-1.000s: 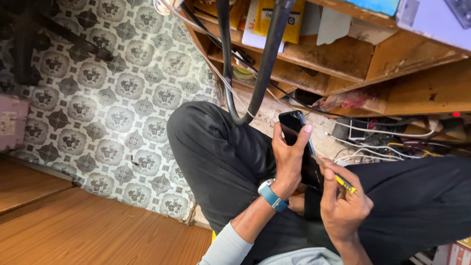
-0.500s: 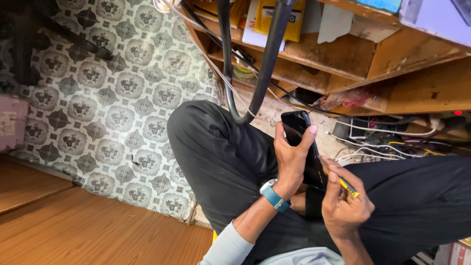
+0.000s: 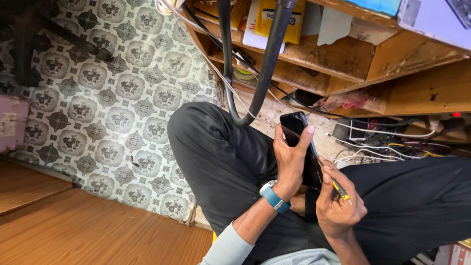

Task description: The person uses a small tool to pry and separate the screen assembly from the smartphone's frame. They then use a yellow plastic tool to carefully work along the edges of the device to release the adhesive.

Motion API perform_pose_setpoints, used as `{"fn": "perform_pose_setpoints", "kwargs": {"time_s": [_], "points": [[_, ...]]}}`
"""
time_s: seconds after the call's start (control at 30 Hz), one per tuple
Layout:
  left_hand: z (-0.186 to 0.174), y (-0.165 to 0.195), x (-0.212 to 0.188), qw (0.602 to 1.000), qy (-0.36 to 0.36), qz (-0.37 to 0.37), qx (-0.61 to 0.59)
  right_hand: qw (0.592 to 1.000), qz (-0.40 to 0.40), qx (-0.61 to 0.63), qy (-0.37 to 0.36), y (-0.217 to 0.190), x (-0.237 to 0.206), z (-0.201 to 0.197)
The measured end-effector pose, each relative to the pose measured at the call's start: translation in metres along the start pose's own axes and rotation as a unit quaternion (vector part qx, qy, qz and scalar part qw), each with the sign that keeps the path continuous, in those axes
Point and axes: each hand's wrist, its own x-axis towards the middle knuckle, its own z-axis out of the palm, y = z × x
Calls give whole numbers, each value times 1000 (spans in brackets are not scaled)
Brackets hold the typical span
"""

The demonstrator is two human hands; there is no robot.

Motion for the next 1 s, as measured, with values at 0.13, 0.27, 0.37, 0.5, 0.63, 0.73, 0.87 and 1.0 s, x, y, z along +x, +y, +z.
{"fn": "perform_pose_setpoints", "kwargs": {"time_s": [0.13,0.27,0.37,0.5,0.63,0.73,0.87,1.0], "points": [[0,2,0,1000,7,-4,13,1000,-14,-17,-10,0,2,0],[-1,5,-1,998,8,35,50,999,-24,-24,-17,-2,7,2],[-2,5,-2,996,14,20,84,999,-33,-34,-6,-4,10,5],[-3,1,-4,996,5,29,82,997,-49,-54,-5,-6,15,7],[-5,-4,-3,993,7,58,102,998,-25,-57,-4,-7,19,8],[-5,-4,-3,990,14,69,120,998,-15,-58,-4,-7,21,8],[-6,-5,-6,988,6,86,126,998,-19,-57,14,-8,22,12],[-9,-11,-5,986,4,75,150,996,-31,-77,32,-9,25,22]]}}
